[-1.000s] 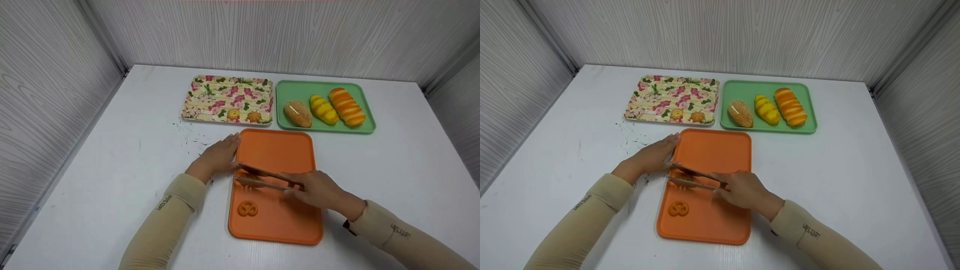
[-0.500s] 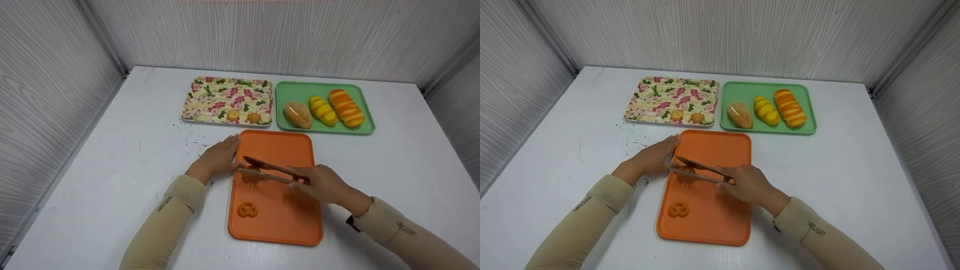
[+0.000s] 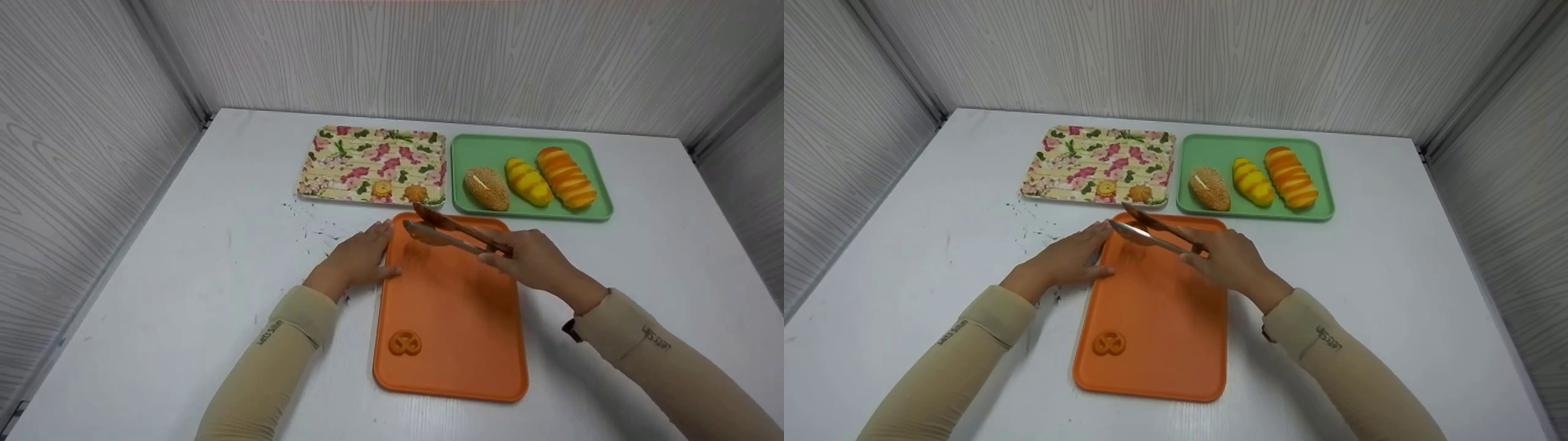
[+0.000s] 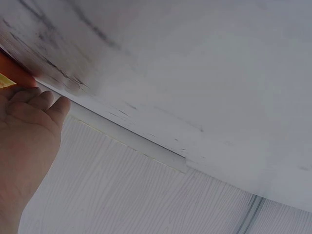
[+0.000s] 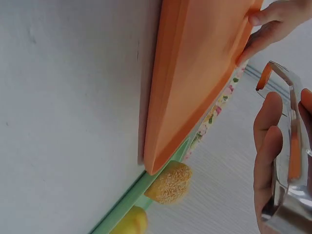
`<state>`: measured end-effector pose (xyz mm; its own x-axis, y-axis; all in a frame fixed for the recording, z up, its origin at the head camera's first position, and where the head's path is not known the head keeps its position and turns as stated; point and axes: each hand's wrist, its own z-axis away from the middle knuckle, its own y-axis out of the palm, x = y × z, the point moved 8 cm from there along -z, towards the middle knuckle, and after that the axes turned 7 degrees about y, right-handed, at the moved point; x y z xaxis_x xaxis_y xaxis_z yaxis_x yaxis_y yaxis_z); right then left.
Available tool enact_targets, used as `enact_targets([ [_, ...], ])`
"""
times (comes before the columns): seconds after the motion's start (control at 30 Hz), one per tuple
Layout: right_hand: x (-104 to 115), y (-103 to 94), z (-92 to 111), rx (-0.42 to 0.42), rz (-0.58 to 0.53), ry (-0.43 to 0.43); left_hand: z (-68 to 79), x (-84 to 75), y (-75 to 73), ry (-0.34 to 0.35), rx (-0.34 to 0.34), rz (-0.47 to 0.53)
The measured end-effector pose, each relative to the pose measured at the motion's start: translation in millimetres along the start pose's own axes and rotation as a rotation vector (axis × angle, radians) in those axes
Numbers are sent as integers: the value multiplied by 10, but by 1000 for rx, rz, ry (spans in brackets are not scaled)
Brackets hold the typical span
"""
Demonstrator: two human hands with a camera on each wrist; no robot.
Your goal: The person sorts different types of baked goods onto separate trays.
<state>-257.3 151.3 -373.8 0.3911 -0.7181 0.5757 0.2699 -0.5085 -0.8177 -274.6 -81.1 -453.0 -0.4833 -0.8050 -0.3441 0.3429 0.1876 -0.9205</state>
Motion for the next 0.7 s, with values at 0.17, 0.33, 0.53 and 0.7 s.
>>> enact_targets([
  [0.17, -91, -58, -181, -6, -9, 55, -4, -3, 4, 3, -6, -19],
  [0.33, -203, -90, -365, -6, -28, 140, -10, 4, 22, 9, 0, -37],
  [0.53, -257, -107, -582, -19, -40, 183, -3, 7, 26, 11, 5, -33],
  [0.7, -300, -132, -725, -47, -52, 227, 7, -2, 16, 11, 10, -22],
])
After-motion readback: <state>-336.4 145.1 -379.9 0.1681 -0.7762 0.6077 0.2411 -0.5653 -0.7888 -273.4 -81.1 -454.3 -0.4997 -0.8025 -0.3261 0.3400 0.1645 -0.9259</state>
